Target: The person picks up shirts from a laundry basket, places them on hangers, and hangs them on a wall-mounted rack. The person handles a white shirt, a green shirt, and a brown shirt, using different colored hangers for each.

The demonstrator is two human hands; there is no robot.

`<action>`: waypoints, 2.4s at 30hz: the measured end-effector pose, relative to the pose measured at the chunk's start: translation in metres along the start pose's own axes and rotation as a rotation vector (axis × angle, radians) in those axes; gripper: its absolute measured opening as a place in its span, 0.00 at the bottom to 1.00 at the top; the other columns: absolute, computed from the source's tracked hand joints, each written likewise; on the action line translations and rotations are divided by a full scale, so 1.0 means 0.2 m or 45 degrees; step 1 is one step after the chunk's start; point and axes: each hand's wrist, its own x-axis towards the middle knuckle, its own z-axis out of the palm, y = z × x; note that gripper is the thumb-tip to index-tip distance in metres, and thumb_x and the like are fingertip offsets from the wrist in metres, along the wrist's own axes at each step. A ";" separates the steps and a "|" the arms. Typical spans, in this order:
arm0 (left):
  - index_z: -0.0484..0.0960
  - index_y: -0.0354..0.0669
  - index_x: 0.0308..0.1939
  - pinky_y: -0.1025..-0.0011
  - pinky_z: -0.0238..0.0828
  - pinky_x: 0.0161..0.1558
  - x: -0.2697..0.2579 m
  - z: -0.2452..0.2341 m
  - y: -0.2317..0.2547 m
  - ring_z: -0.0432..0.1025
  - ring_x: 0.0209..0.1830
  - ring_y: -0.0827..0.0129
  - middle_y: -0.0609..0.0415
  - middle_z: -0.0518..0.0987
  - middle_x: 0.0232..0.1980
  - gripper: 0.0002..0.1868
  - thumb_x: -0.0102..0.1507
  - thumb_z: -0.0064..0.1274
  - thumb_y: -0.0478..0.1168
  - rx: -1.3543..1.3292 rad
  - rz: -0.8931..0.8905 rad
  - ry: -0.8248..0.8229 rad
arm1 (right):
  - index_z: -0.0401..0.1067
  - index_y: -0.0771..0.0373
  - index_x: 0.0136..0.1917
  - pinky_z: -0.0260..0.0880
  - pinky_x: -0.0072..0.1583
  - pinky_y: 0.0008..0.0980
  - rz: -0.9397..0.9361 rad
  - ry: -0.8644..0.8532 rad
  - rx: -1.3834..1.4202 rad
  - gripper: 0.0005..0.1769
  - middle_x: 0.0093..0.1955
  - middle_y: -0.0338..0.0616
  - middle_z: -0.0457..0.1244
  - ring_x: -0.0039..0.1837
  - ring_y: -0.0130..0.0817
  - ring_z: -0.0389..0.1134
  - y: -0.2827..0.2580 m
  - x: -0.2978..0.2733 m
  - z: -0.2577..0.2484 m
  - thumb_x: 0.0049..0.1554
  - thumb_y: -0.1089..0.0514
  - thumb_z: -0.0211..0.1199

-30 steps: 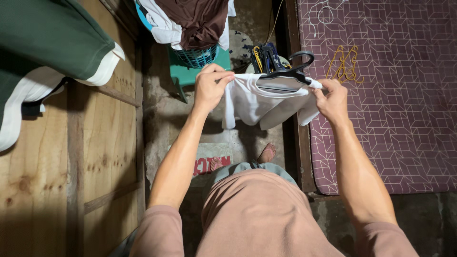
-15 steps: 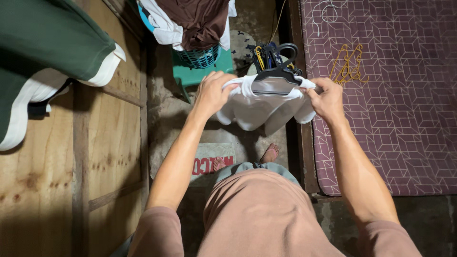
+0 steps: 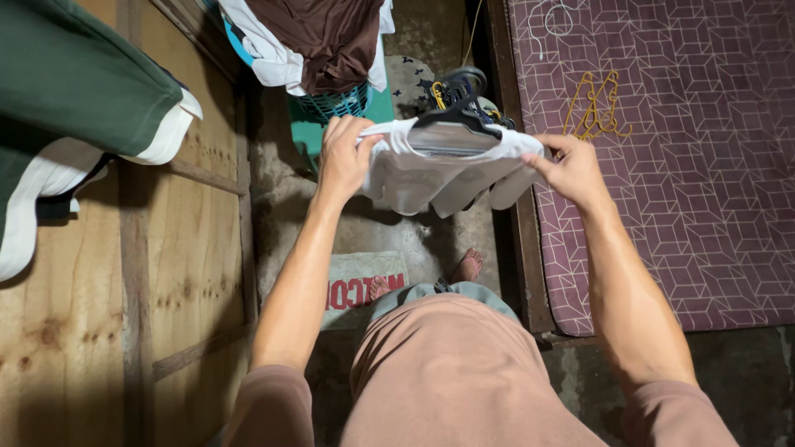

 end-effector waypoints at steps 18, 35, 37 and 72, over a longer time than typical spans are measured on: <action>0.80 0.37 0.57 0.55 0.64 0.59 -0.08 0.09 0.02 0.67 0.59 0.48 0.42 0.74 0.58 0.20 0.62 0.61 0.39 0.229 -0.118 0.250 | 0.78 0.63 0.52 0.66 0.48 0.30 -0.094 0.321 0.090 0.10 0.42 0.43 0.68 0.44 0.31 0.68 -0.27 -0.11 0.28 0.62 0.54 0.69; 0.74 0.37 0.54 0.66 0.76 0.47 -0.25 0.48 0.33 0.80 0.46 0.63 0.47 0.84 0.46 0.21 0.67 0.53 0.50 -0.777 -0.736 0.109 | 0.77 0.66 0.54 0.63 0.46 0.21 0.011 0.114 0.631 0.13 0.41 0.31 0.66 0.44 0.17 0.62 -0.48 -0.18 0.46 0.62 0.55 0.68; 0.75 0.38 0.55 0.68 0.75 0.48 -0.24 0.47 0.35 0.79 0.46 0.65 0.49 0.83 0.46 0.20 0.68 0.53 0.49 -0.706 -0.762 0.170 | 0.77 0.66 0.54 0.63 0.46 0.21 -0.033 0.070 0.597 0.13 0.40 0.31 0.66 0.43 0.17 0.61 -0.50 -0.16 0.41 0.62 0.54 0.68; 0.80 0.35 0.47 0.64 0.75 0.49 -1.06 -0.16 0.55 0.79 0.46 0.59 0.41 0.83 0.46 0.25 0.50 0.69 0.43 0.133 -1.186 0.551 | 0.75 0.68 0.49 0.62 0.46 0.27 -1.098 -0.513 0.776 0.25 0.43 0.33 0.65 0.45 0.20 0.60 -0.79 0.76 0.19 0.64 0.41 0.73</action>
